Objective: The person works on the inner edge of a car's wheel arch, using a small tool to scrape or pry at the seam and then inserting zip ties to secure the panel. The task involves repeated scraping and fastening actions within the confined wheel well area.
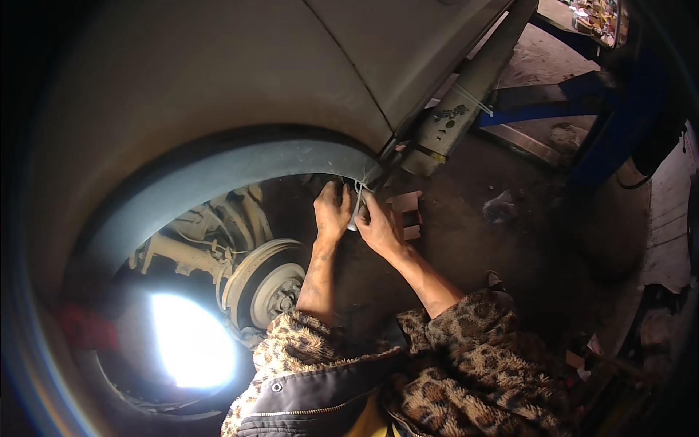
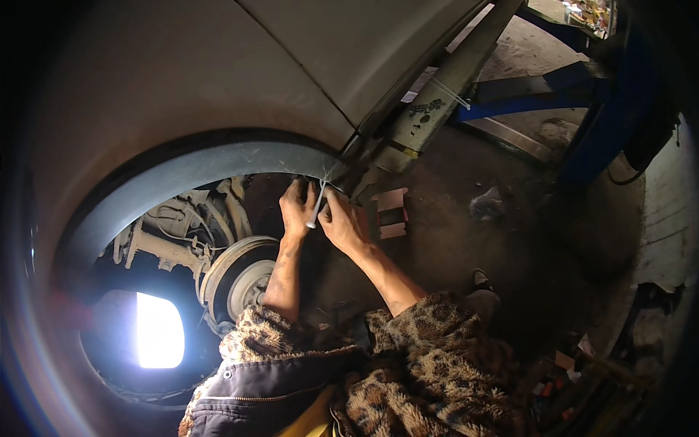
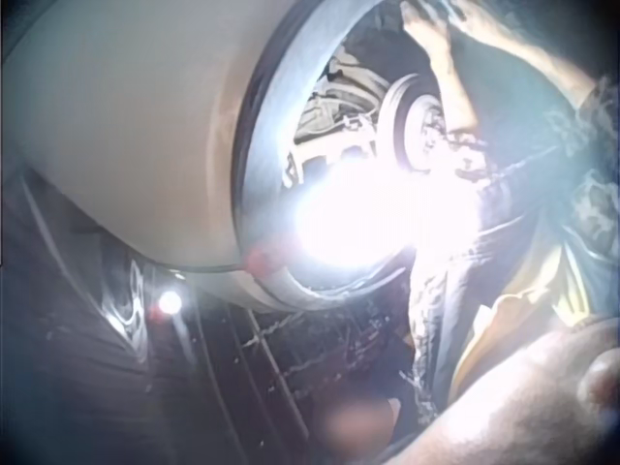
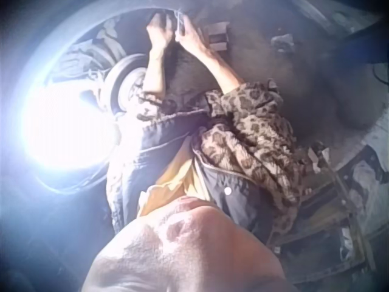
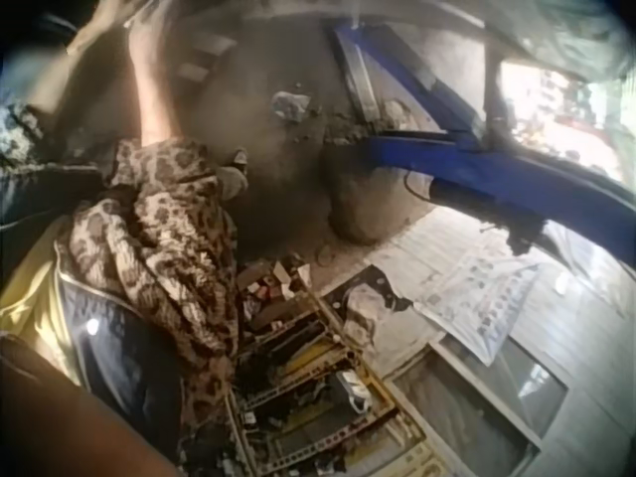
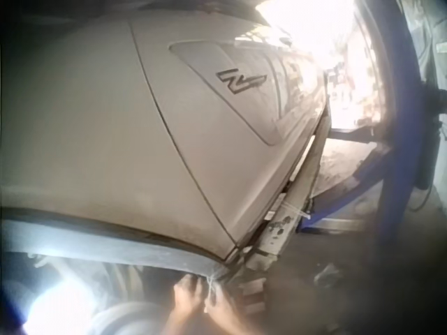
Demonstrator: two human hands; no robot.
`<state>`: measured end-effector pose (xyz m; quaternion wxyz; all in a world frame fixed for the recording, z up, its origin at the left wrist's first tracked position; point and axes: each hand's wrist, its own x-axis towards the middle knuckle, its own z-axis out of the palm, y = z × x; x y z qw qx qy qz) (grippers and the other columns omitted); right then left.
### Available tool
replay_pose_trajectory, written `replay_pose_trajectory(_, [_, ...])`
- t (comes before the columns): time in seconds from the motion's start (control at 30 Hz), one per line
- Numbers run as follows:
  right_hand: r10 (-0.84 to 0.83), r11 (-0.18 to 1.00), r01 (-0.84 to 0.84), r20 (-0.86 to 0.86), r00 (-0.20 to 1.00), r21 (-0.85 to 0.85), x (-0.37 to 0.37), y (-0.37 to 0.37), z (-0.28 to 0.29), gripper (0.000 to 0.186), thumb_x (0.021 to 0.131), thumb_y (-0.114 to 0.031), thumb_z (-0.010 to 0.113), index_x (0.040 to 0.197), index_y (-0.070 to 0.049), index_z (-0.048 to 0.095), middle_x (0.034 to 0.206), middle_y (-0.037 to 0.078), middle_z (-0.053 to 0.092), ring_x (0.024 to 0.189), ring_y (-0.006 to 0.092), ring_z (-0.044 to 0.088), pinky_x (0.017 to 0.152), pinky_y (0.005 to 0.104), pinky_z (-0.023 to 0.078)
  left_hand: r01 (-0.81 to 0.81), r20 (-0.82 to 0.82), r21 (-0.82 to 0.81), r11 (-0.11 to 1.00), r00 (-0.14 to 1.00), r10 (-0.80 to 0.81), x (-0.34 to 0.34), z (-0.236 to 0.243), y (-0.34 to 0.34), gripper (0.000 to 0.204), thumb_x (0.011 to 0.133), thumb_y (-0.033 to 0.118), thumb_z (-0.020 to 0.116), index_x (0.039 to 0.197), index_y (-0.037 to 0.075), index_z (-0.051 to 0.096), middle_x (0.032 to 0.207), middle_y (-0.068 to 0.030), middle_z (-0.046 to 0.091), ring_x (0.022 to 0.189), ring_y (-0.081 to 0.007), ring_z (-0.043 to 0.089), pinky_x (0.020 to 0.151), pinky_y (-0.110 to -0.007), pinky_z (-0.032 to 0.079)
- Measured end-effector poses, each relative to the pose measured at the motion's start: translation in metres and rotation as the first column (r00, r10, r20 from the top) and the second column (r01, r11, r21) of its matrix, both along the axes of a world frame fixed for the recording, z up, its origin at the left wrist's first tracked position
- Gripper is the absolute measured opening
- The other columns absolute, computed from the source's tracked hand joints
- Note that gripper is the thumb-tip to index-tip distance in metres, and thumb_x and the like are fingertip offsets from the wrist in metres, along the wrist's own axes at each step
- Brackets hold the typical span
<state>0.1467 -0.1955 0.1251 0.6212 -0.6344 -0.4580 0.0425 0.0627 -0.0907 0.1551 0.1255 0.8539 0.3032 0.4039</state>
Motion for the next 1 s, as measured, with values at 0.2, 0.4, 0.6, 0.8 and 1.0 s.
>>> replay_pose_trajectory(0.2, [0.357, 0.934, -0.352, -0.120, 0.926, 0.062, 0.016, -0.003, -0.016, 0.018, 0.094, -0.011, 0.054, 0.111, -0.006, 0.058, 0.092, 0.019, 0.067, 0.086, 0.0389, 0.065, 0.072, 0.0436, 0.052, 0.058, -0.024, 0.031, 0.998, 0.998, -0.057, -0.002, 0.003, 0.004, 0.017, 0.089, 0.008, 0.063, 0.081, -0.005, 0.055, 0.073, -0.0212, 0.059, 0.062, -0.0396, 0.057, 0.057, -0.040, 0.045])
replay_pose_trajectory(0.4, [0.509, 0.858, -0.511, -0.060, 0.859, -0.048, 0.043, -0.002, -0.007, 0.022, 0.097, -0.008, 0.051, 0.118, -0.005, 0.056, 0.098, 0.017, 0.067, 0.092, 0.0325, 0.067, 0.078, 0.0400, 0.051, 0.094, -0.023, 0.010, 0.996, 0.995, -0.094, -0.004, 0.007, 0.003, 0.019, 0.089, 0.007, 0.064, 0.078, -0.004, 0.052, 0.066, -0.0164, 0.052, 0.052, -0.0271, 0.046, 0.050, -0.036, 0.038])
replay_pose_trajectory(0.6, [0.561, 0.827, -0.559, -0.007, 0.828, 0.062, 0.045, 0.005, -0.008, 0.019, 0.097, -0.009, 0.050, 0.115, -0.004, 0.052, 0.106, 0.021, 0.064, 0.097, 0.0417, 0.061, 0.075, 0.0461, 0.049, 0.081, -0.086, -0.043, 0.996, 0.993, -0.084, -0.007, 0.009, 0.007, 0.013, 0.088, 0.008, 0.062, 0.088, -0.005, 0.059, 0.079, -0.0222, 0.060, 0.068, -0.0419, 0.060, 0.060, -0.042, 0.047])
replay_pose_trajectory(0.8, [0.611, 0.773, -0.599, -0.004, 0.791, -0.209, 0.061, 0.002, 0.017, 0.019, 0.098, -0.016, 0.050, 0.115, -0.006, 0.053, 0.099, 0.020, 0.066, 0.093, 0.0421, 0.062, 0.073, 0.0487, 0.048, 0.080, -0.047, -0.051, 0.996, 0.996, -0.082, -0.009, 0.005, 0.008, 0.014, 0.088, 0.006, 0.063, 0.083, -0.004, 0.056, 0.074, -0.0201, 0.056, 0.062, -0.0381, 0.055, 0.056, -0.040, 0.044])
replay_pose_trajectory(1.0, [0.013, 0.996, -0.038, 0.292, 0.956, 0.078, 0.037, 0.016, 0.007, 0.012, 0.087, -0.016, 0.067, 0.084, -0.006, 0.061, 0.070, 0.010, 0.065, 0.061, 0.0318, 0.065, 0.052, 0.0409, 0.049, 0.097, -0.021, 0.001, 0.995, 0.995, -0.096, -0.007, 0.004, 0.008, 0.012, 0.086, 0.004, 0.064, 0.083, -0.005, 0.057, 0.072, -0.0183, 0.056, 0.061, -0.0353, 0.055, 0.056, -0.039, 0.044])
